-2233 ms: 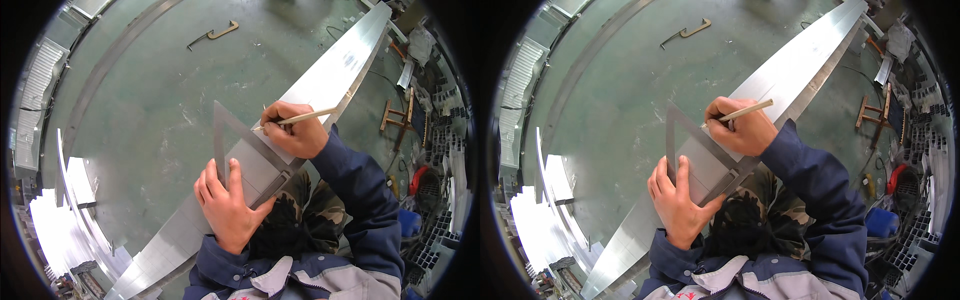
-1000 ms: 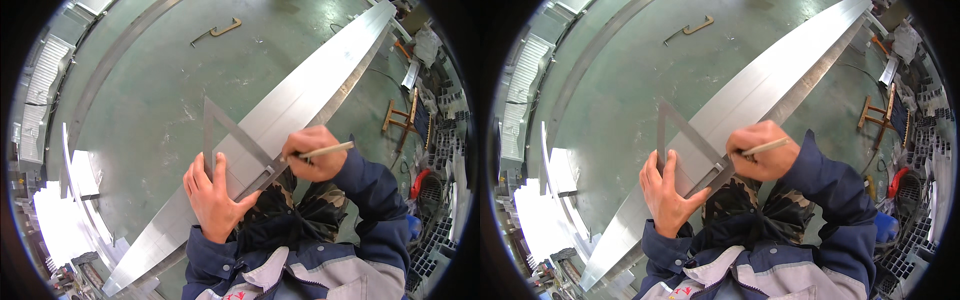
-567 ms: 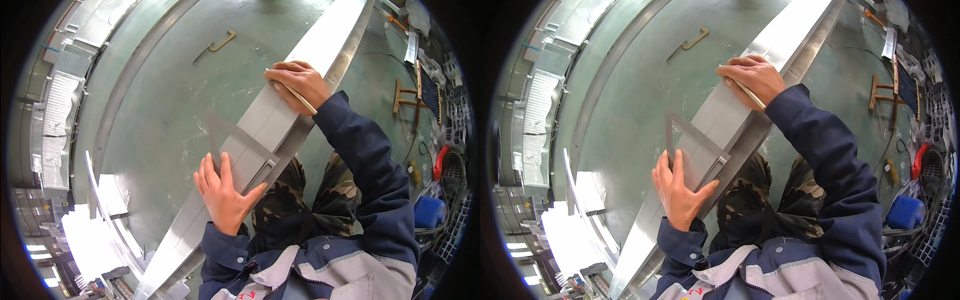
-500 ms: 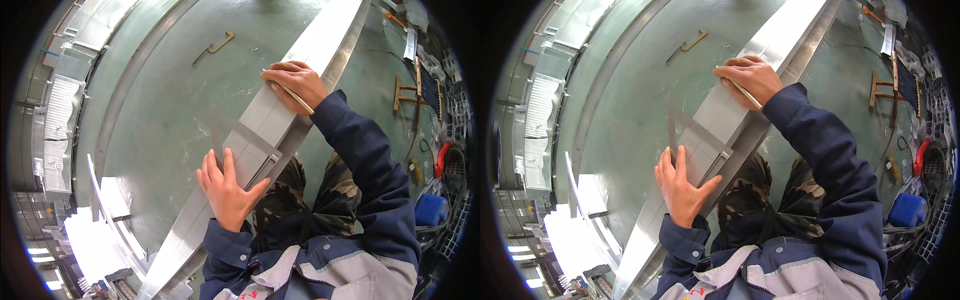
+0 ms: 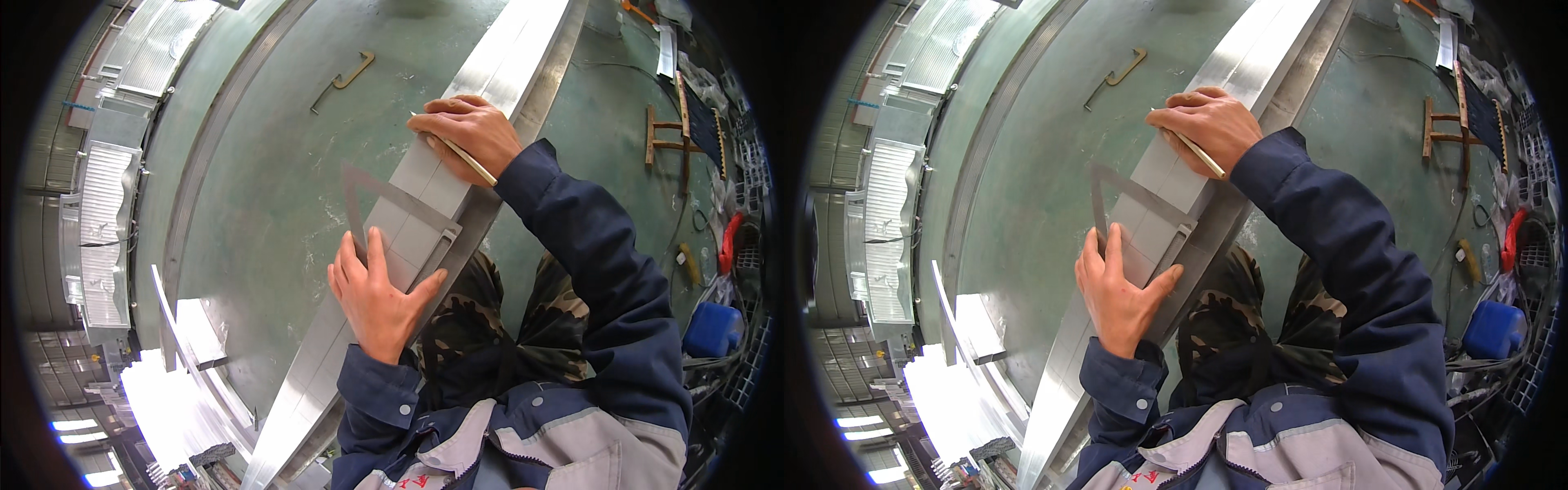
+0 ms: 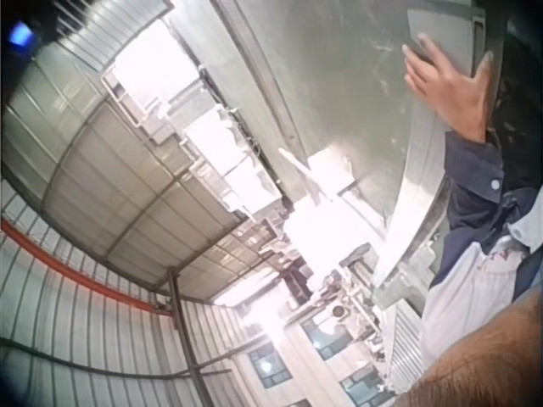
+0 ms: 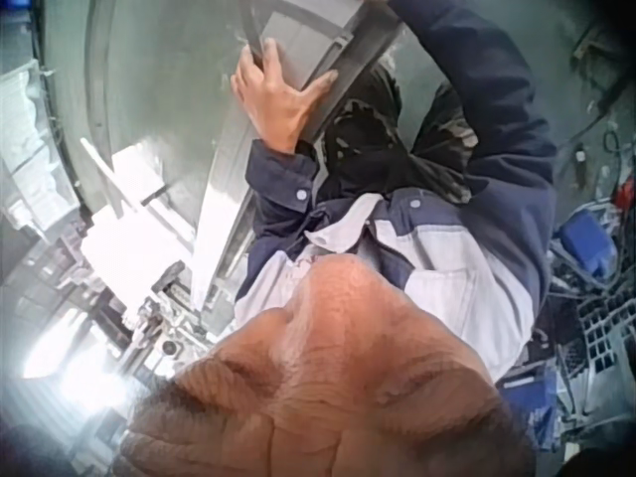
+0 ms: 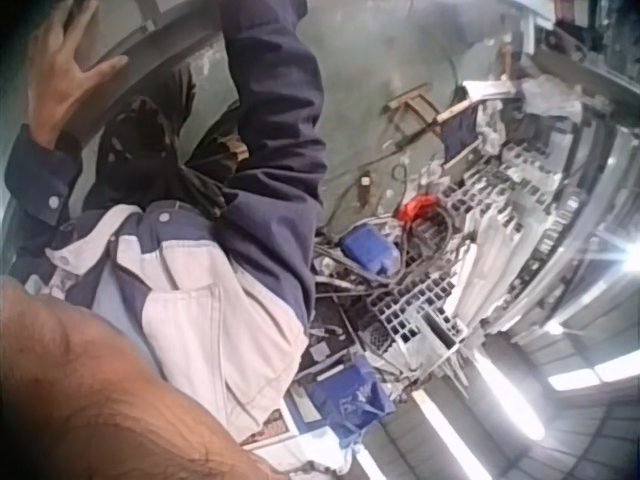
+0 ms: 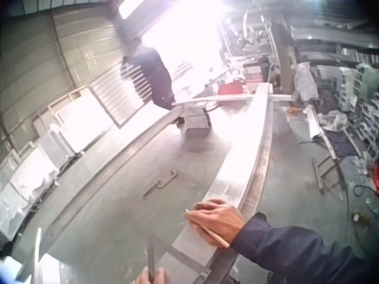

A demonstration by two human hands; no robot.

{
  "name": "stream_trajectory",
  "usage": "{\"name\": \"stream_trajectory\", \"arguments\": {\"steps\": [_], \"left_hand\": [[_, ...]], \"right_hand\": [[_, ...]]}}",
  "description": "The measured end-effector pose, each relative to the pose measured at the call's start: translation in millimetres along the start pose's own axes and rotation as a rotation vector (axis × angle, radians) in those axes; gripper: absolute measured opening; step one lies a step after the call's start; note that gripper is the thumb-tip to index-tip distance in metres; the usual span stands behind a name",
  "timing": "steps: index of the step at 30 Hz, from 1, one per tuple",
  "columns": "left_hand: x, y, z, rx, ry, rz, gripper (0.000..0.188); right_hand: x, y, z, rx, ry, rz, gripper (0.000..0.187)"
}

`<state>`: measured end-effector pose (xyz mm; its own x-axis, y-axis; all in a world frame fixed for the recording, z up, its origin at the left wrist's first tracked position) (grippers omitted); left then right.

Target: The person uses a set square and a pencil to mark straight lines along a long metal profile. They repeatedly reposition the square and draw lines on the metal surface, then set the tools aside.

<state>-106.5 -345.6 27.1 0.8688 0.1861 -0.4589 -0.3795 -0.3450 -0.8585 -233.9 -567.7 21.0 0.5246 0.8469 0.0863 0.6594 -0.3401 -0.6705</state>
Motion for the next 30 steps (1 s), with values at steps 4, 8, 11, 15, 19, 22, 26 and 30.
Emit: {"name": "stream_trajectory", "arguments": {"steps": [4, 8, 11, 15, 19, 22, 26, 30], "left_hand": [[0.5, 1.4, 0.1, -0.014, 0.006, -0.002, 0.107], [0.4, 2.3, -0.5, -0.011, 0.004, 0.0, 0.107], [1.6, 0.7, 0.1, -0.015, 0.007, 0.002, 0.107], [-0.4, 1.3, -0.1, -0.016, 0.018, 0.005, 0.106], [1.2, 0.9, 0.4, -0.017, 0.018, -0.008, 0.106], [0.8, 1.4, 0.2, -0.017, 0.021, -0.012, 0.106], [-1.1, 2.5, -1.1, -0.016, 0.018, -0.003, 0.106], [0.2, 0.6, -0.2, -0.032, 0.029, -0.014, 0.105]], "right_hand": [[0.2, 0.7, 0.6, 0.002, 0.004, -0.004, 0.026], [-1.4, 3.1, 2.1, 0.003, 0.013, 0.01, 0.026], [0.3, 1.7, 0.1, 0.001, 0.008, 0.001, 0.026], [-1.3, 1.8, 1.2, 0.005, 0.008, -0.001, 0.026], [0.0, 3.6, 0.7, -0.002, 0.007, 0.002, 0.026], [-0.5, 4.3, 2.2, 0.003, 0.01, 0.001, 0.027], [-3.3, 6.2, 4.2, 0.002, 0.012, 0.004, 0.028], [-2.2, 5.4, 1.7, 0.038, 0.016, -0.009, 0.033]]}}
Point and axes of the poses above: each hand's wrist, its own z-axis away from the middle knuckle, its own y-axis out of the palm, x = y × z, the point moved 9 cm from there along -z, towards the middle knuckle, and after that the axes turned 15 degrees about z, right-handed, at the moved point
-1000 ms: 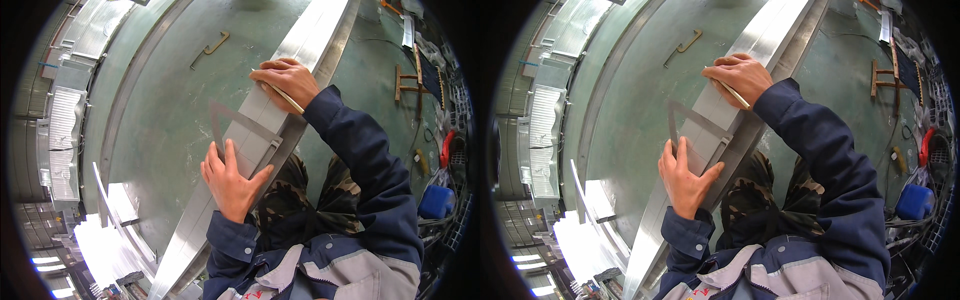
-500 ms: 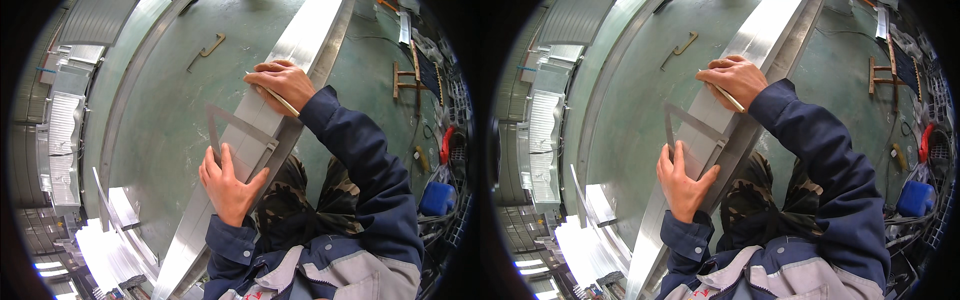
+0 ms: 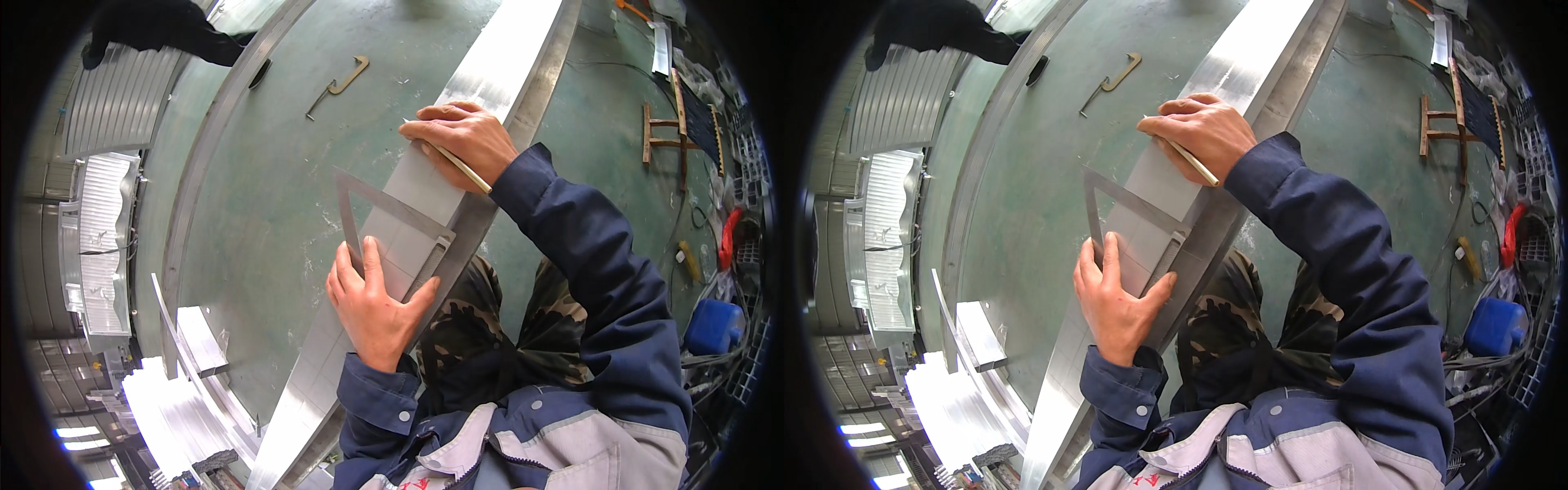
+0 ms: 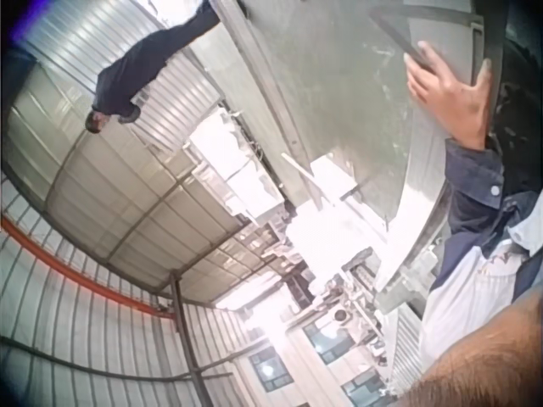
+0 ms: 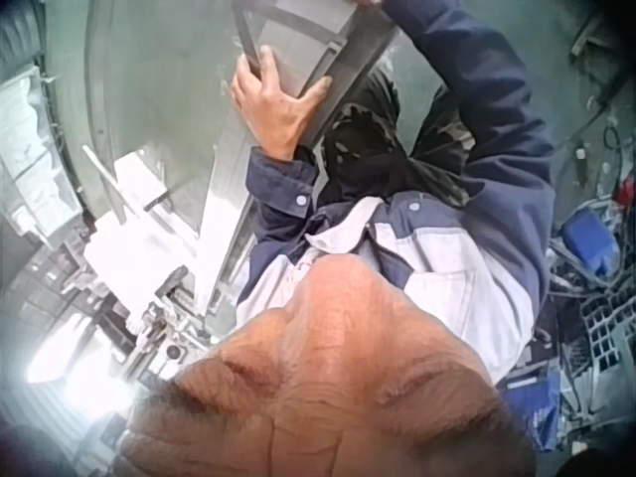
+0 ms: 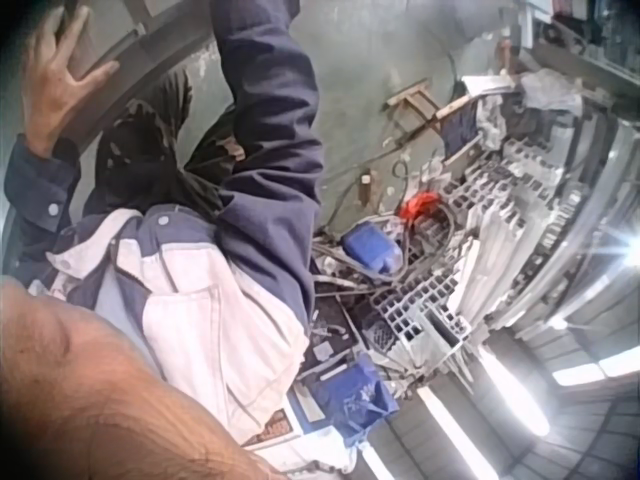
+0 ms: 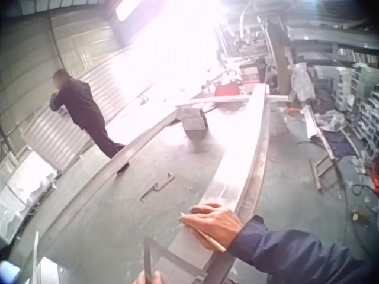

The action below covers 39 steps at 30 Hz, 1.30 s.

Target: The person uses a set square and a pencil to mark straight lines along a long metal profile. They repeatedly reposition the square and draw lines on the metal surface, then set the tools aside.

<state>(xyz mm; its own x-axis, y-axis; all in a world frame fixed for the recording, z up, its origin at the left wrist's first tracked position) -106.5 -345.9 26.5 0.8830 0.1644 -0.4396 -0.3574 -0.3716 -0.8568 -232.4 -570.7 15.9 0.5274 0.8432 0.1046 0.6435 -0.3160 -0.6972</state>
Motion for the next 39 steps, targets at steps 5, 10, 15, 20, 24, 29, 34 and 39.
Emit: {"name": "stream_trajectory", "arguments": {"steps": [5, 10, 15, 20, 24, 29, 34, 39], "left_hand": [[0.3, -0.4, -1.2, -0.008, 0.001, 0.012, 0.105], [1.1, -1.7, -1.8, -0.011, 0.001, 0.01, 0.104], [0.2, 1.6, -2.6, -0.009, 0.005, 0.02, 0.105], [2.6, -0.5, -1.3, -0.018, -0.001, -0.003, 0.106], [2.9, -0.8, -2.0, -0.033, 0.008, -0.01, 0.106], [2.2, -0.8, -3.0, -0.042, 0.012, -0.008, 0.106], [1.0, -1.1, -2.9, -0.049, 0.014, -0.013, 0.106], [0.5, -1.5, -3.7, -0.049, 0.019, -0.02, 0.107]], "right_hand": [[-2.2, 5.7, 2.4, 0.007, 0.002, 0.021, 0.036], [-2.8, 6.2, 2.0, 0.004, -0.003, 0.023, 0.038], [-7.2, -12.6, -4.4, -0.018, 0.053, -0.201, 0.03], [10.1, -15.7, -11.5, 0.173, 0.222, -0.733, 0.027], [32.3, -9.0, -16.7, 0.271, 0.247, -0.803, 0.017], [39.7, 3.0, -17.1, 0.288, 0.22, -0.693, 0.01], [40.7, 6.6, -16.6, 0.29, 0.233, -0.645, 0.012], [42.6, 9.5, -17.2, 0.283, 0.208, -0.585, 0.011]]}}
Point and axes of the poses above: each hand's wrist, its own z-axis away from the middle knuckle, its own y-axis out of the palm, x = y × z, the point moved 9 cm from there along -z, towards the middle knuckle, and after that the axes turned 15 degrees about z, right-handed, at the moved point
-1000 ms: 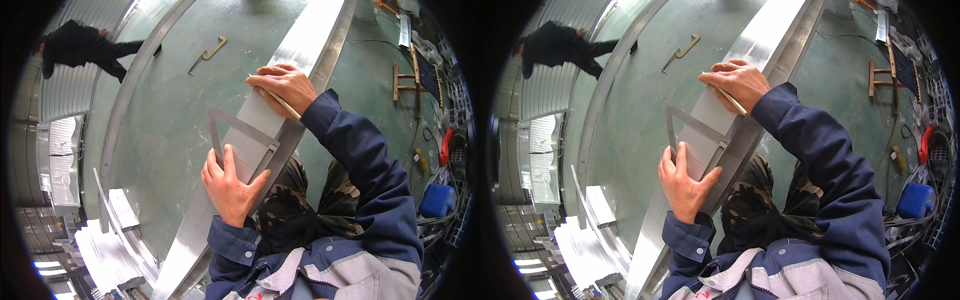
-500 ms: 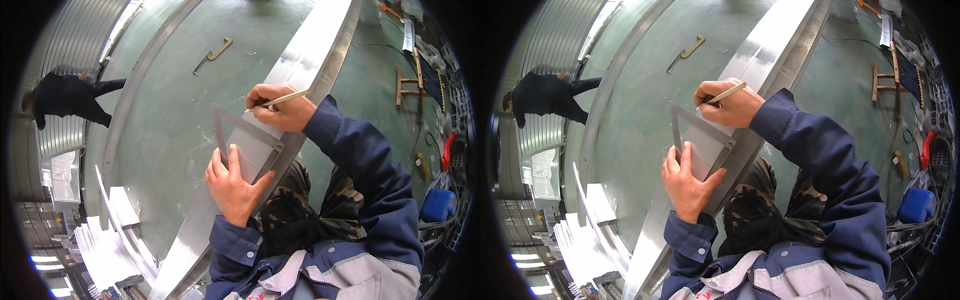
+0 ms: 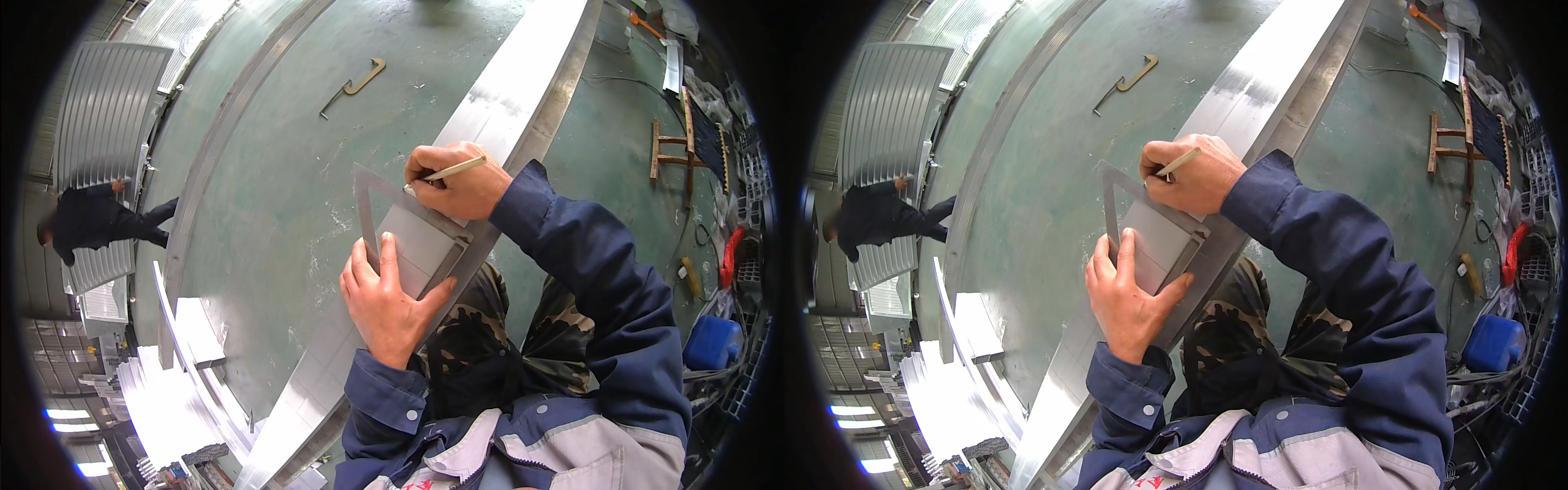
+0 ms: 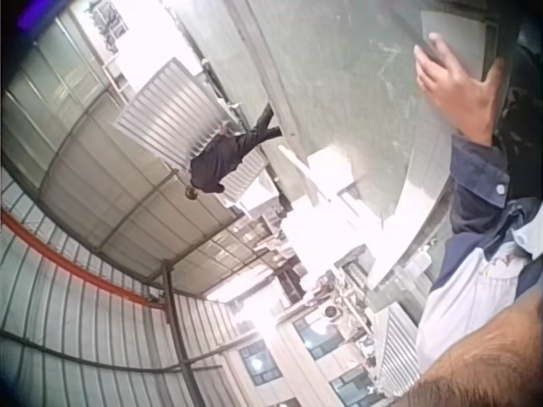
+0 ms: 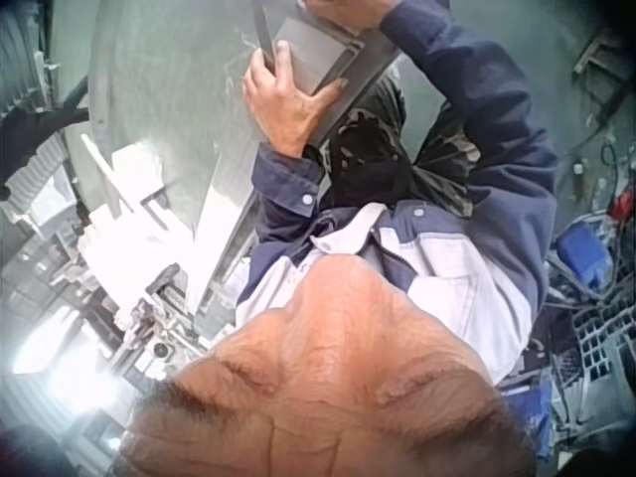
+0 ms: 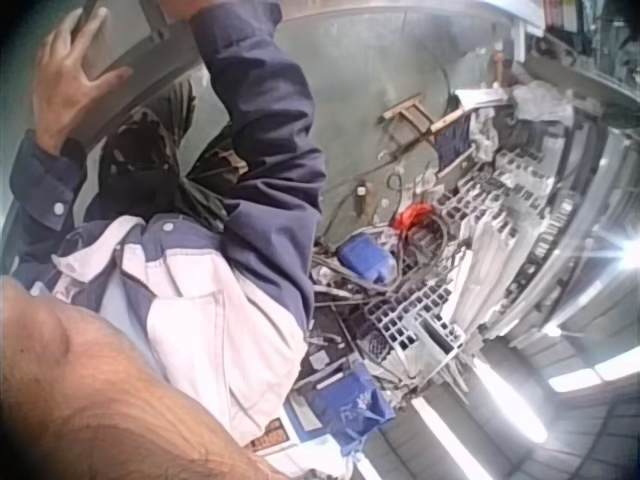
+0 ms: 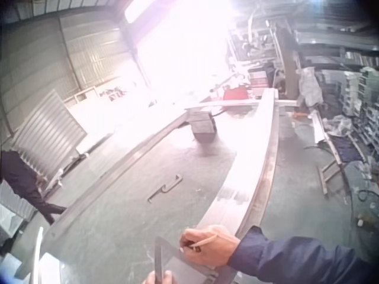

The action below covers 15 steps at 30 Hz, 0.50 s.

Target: The person uses a set square and a pencil to mark straight lines along a long metal profile. They repeatedly reposition the square and draw lines on the metal surface, then set the tools aside.

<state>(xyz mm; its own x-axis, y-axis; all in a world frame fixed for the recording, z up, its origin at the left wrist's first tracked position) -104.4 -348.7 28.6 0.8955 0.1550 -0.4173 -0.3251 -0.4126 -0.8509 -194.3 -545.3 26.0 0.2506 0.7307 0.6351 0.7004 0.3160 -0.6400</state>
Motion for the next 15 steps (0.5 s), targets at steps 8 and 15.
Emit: {"name": "stream_trajectory", "arguments": {"steps": [8, 15], "left_hand": [[-0.1, 1.1, -0.5, -0.003, 0.004, -0.003, 0.107], [-0.6, 3.5, -0.7, 0.006, -0.005, 0.006, 0.108]], "right_hand": [[3.7, -4.0, 3.5, 0.007, -0.077, 0.016, 0.01], [-0.5, -12.9, 12.8, 0.065, -0.038, -0.057, 0.01]]}}
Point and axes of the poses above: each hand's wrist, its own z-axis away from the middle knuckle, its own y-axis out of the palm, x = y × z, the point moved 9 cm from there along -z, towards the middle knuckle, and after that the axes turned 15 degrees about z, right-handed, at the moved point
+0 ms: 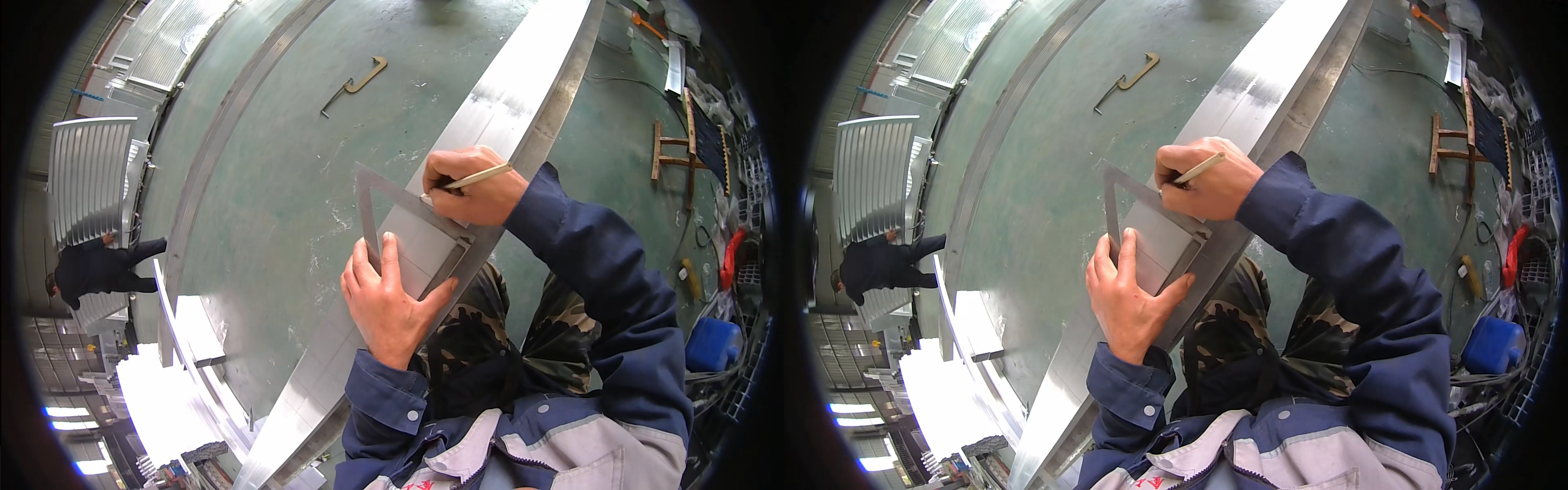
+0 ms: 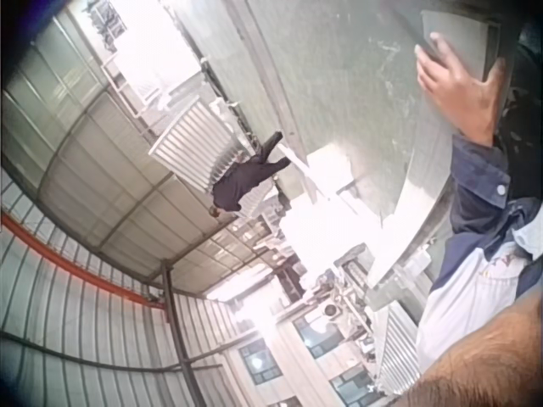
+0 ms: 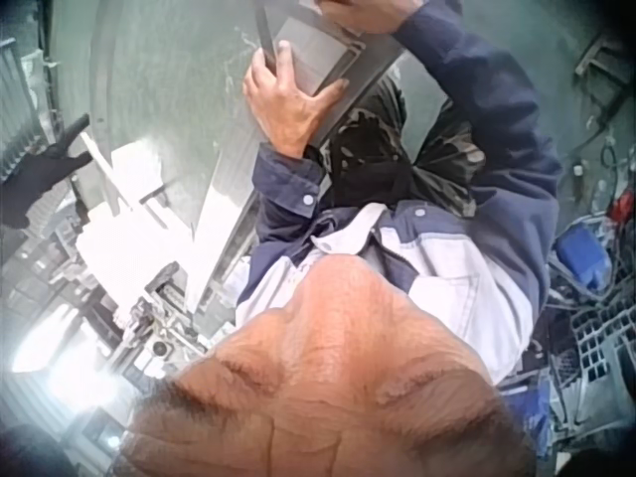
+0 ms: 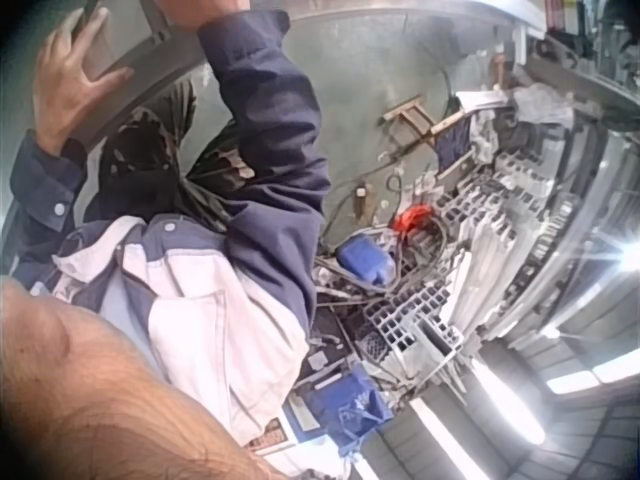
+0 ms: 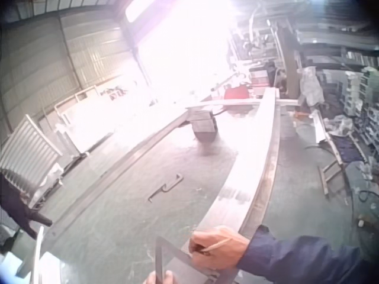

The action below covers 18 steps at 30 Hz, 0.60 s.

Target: The person uses a set square and a pencil to mark straight lines along a long metal profile. They repeatedly reposition the square and draw lines on the metal surface, then set the tools aside.

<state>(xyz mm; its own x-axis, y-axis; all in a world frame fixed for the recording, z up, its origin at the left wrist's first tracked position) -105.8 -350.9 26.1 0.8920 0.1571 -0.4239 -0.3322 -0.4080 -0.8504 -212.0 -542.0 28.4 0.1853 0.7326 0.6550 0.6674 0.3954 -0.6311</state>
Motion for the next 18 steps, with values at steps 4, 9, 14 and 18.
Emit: {"name": "stream_trajectory", "arguments": {"steps": [4, 9, 14, 18], "left_hand": [[-0.7, -2.2, -0.7, 0.001, -0.005, 0.001, 0.107], [0.5, -0.8, 0.6, 0.014, -0.014, 0.006, 0.107], [1.8, -1.2, 1.4, 0.011, -0.023, 0.014, 0.105], [4.6, 2.2, 1.9, 0.028, -0.03, 0.004, 0.112]], "right_hand": [[6.8, -13.3, 18.3, 0.032, -0.019, -0.02, 0.009], [13.8, -27.9, 49.8, 0.136, -0.039, -0.02, 0.008], [-2.7, -55.4, 52.0, 0.002, -0.068, -0.032, 0.007], [-66.0, -95.6, 13.2, -0.342, -0.168, 0.391, 0.024]]}}
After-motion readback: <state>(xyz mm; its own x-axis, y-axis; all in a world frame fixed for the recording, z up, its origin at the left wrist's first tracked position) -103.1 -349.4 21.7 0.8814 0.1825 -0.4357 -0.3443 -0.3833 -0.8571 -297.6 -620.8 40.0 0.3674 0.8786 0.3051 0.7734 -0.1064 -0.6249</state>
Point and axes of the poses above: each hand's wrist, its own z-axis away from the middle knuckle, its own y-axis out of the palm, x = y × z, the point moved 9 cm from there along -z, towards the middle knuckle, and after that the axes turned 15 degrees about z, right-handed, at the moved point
